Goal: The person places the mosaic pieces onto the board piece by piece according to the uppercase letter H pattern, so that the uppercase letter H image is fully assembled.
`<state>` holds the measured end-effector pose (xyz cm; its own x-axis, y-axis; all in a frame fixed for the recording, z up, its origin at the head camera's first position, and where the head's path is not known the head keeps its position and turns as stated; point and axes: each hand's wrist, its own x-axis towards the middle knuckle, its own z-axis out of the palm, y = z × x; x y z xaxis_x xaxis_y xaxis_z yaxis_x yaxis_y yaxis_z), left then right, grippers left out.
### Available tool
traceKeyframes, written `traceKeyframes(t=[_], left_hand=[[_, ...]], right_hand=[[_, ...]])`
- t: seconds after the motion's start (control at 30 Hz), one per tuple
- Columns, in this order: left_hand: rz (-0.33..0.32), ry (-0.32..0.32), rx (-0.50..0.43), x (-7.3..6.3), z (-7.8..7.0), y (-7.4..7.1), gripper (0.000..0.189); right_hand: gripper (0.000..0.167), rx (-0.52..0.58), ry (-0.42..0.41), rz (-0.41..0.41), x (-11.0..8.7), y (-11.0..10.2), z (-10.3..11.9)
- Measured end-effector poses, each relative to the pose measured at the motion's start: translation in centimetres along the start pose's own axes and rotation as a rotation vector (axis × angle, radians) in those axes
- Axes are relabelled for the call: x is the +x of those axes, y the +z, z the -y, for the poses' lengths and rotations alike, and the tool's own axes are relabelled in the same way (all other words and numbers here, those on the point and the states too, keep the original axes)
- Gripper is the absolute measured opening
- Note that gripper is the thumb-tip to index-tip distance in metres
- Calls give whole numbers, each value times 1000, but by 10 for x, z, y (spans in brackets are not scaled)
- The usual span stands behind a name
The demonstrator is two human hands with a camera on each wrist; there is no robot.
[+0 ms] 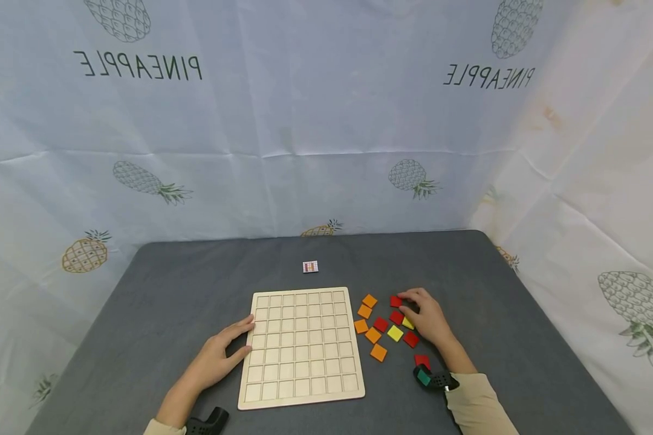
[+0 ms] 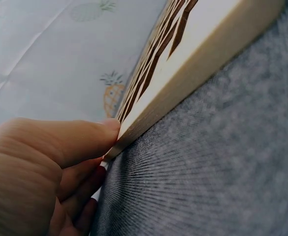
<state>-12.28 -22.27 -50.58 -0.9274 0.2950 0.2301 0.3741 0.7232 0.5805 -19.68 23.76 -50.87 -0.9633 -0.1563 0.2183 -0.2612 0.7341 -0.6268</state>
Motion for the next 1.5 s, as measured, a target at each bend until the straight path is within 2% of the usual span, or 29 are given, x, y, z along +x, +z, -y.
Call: traceKeyframes(t=[0.43, 0.67, 0.83, 1.0, 1.27, 1.5], left_hand=[[-6, 7, -1, -1, 2, 1, 47], [-15, 12, -6, -1, 1, 2, 47], [-16, 13, -8, -2, 1, 4, 47], [-14, 13, -15, -1, 1, 4, 47], [-19, 10, -12, -2, 2, 3, 47], [-23, 0, -9, -2, 3, 1, 47]], right_hand=[[26, -3, -23, -81, -5, 2, -3], [27, -21, -27, -85, -5, -1, 2], [28, 2, -43, -57, -6, -4, 19], [27, 59, -110, -38, -7, -3, 40], [28, 122, -203, 3, -6, 12, 66], [25, 188, -237, 60, 6, 29, 92]])
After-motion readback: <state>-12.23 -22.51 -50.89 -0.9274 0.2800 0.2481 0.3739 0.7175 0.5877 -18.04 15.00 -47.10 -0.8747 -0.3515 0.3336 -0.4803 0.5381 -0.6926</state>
